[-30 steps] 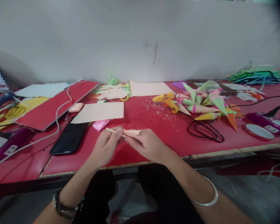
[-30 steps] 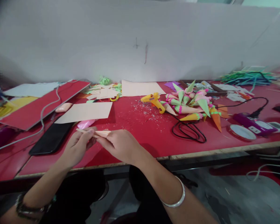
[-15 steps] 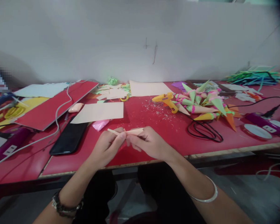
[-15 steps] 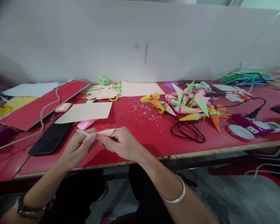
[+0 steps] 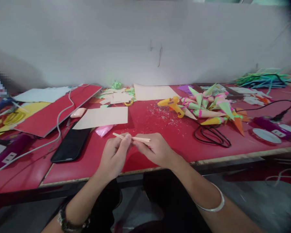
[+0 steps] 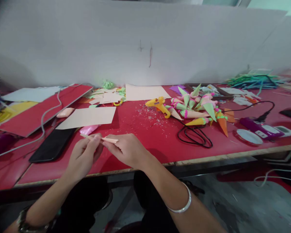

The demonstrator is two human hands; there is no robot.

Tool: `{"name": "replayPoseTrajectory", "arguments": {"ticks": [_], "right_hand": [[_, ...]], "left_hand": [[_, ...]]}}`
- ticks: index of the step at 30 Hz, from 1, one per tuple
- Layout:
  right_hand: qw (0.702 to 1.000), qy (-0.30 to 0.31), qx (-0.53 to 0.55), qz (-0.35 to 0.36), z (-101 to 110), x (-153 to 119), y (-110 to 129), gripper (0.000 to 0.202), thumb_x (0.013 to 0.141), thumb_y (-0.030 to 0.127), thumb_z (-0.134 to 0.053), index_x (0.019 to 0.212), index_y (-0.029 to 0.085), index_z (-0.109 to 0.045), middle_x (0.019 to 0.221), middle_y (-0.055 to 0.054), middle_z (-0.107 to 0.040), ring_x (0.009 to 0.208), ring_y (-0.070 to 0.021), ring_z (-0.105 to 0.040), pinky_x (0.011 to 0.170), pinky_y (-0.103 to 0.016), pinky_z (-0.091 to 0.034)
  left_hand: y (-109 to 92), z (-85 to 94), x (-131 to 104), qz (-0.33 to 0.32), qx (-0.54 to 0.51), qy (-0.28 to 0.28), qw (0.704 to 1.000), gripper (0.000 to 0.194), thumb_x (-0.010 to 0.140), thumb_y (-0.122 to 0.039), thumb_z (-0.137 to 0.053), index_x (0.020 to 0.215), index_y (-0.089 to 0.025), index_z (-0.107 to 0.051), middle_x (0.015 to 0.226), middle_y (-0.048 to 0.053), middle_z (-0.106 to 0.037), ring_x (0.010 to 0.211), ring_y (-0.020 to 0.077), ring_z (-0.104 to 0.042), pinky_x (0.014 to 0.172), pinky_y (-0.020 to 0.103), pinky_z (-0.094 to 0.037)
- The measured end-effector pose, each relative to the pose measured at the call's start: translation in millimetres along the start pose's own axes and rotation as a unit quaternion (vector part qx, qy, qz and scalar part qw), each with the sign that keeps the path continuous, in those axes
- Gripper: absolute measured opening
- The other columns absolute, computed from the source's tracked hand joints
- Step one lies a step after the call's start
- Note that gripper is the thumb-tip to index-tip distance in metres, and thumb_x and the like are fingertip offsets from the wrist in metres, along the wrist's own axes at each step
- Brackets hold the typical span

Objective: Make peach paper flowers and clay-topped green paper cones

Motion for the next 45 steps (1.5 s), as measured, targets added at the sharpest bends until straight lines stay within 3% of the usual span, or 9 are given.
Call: {"name": "replayPoseTrajectory", "arguments": {"ticks": [6, 12, 20, 24, 28, 31, 34, 40, 45], "right_hand": [[0.979, -0.052, -0.187, 0.068, 3.3, -3.3, 8.9, 0.032, 0.09, 0.029, -0.035, 0.082, 0.013, -0.061, 0.064, -0.003, -0.065, 0.056, -0.0108, -0.056, 0.052, -0.021, -0.033], [0.921, -0.046, -0.36, 0.143, -5.1, -4.8, 28.4, 0.025, 0.087, 0.012, -0.033, 0.086, 0.011, -0.058, 0.06, 0.001, -0.06, 0.045, -0.0094, -0.048, 0.046, -0.024, -0.028], [0.895, -0.014, -0.419, 0.151, -13.7, -3.7, 30.4, 0.027, 0.085, 0.008, -0.032, 0.093, 0.008, -0.058, 0.061, -0.001, -0.06, 0.044, -0.01, -0.048, 0.044, -0.025, -0.029], [0.926, 0.015, -0.366, 0.09, -12.0, -3.3, 18.0, 0.03, 0.088, 0.013, -0.03, 0.095, 0.011, -0.059, 0.063, -0.002, -0.063, 0.047, -0.01, -0.052, 0.045, -0.024, -0.03], [0.992, 0.04, -0.118, -0.027, -9.2, -1.2, -2.9, 0.027, 0.09, 0.022, -0.034, 0.099, 0.017, -0.059, 0.089, -0.003, -0.067, 0.074, -0.0115, -0.061, 0.06, -0.021, -0.04], [0.995, 0.062, 0.053, -0.054, -11.1, 0.7, -5.2, 0.028, 0.09, 0.023, -0.034, 0.098, 0.016, -0.06, 0.092, -0.003, -0.066, 0.083, -0.0104, -0.06, 0.068, -0.019, -0.041], [0.988, 0.065, 0.123, -0.074, -8.8, 2.1, -5.2, 0.03, 0.09, 0.024, -0.034, 0.093, 0.012, -0.062, 0.081, -0.003, -0.066, 0.071, -0.0079, -0.058, 0.063, -0.017, -0.04], [0.992, 0.063, 0.093, -0.054, -9.3, 0.2, -2.9, 0.029, 0.09, 0.025, -0.034, 0.095, 0.015, -0.061, 0.089, -0.003, -0.067, 0.079, -0.0093, -0.06, 0.066, -0.017, -0.04], [0.988, 0.04, -0.151, -0.01, -11.3, -1.7, -5.1, 0.029, 0.089, 0.023, -0.034, 0.1, 0.015, -0.059, 0.088, -0.005, -0.068, 0.074, -0.0122, -0.061, 0.06, -0.02, -0.039]], "left_hand": [[6.6, 4.2, -2.3, 0.028, -0.044, -0.034, 0.998, 0.039, 0.082, -0.036, -0.04, 0.049, -0.016, -0.036, 0.048, -0.005, -0.031, 0.042, 0.0049, -0.029, 0.038, 0.018, -0.023], [23.3, 3.9, -2.8, 0.165, -0.068, -0.029, 0.983, 0.043, 0.079, -0.038, -0.042, 0.043, -0.017, -0.031, 0.037, -0.006, -0.027, 0.034, 0.0045, -0.025, 0.034, 0.019, -0.019], [32.0, 2.4, -1.9, 0.217, -0.115, -0.013, 0.969, 0.043, 0.076, -0.039, -0.045, 0.042, -0.018, -0.03, 0.035, -0.007, -0.024, 0.032, 0.0039, -0.022, 0.032, 0.018, -0.016], [27.8, 0.9, -0.7, 0.186, -0.069, 0.037, 0.979, 0.043, 0.08, -0.043, -0.038, 0.045, -0.017, -0.04, 0.037, -0.006, -0.027, 0.033, 0.0055, -0.024, 0.034, 0.019, -0.019], [6.6, 13.9, 6.2, 0.064, 0.058, 0.036, 0.996, 0.036, 0.084, -0.036, -0.034, 0.057, -0.017, -0.05, 0.039, -0.005, -0.036, 0.038, 0.0073, -0.034, 0.04, 0.019, -0.028], [-8.8, 22.1, 9.4, -0.028, 0.119, 0.028, 0.992, 0.022, 0.081, -0.03, -0.04, 0.069, -0.017, -0.053, 0.046, -0.005, -0.043, 0.042, 0.0079, -0.039, 0.043, 0.019, -0.031], [-17.6, 20.2, 8.5, -0.095, 0.161, 0.055, 0.981, 0.021, 0.078, -0.027, -0.046, 0.062, -0.016, -0.054, 0.05, -0.003, -0.049, 0.047, 0.0081, -0.044, 0.048, 0.019, -0.034], [-14.9, 22.5, 5.3, -0.067, 0.159, 0.03, 0.985, 0.035, 0.082, -0.028, -0.038, 0.053, -0.017, -0.052, 0.039, -0.005, -0.039, 0.038, 0.0075, -0.035, 0.043, 0.02, -0.03], [-0.2, 22.9, 6.4, 0.033, 0.147, 0.014, 0.988, 0.044, 0.082, -0.034, -0.038, 0.042, -0.017, -0.041, 0.034, -0.004, -0.039, 0.034, 0.007, -0.037, 0.041, 0.02, -0.03]]}}
Point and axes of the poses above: each hand's wrist, its own x-axis towards the middle knuckle, its own z-axis out of the back of the hand, y = z × x, the point moved 9 cm from there along x, towards the middle knuckle
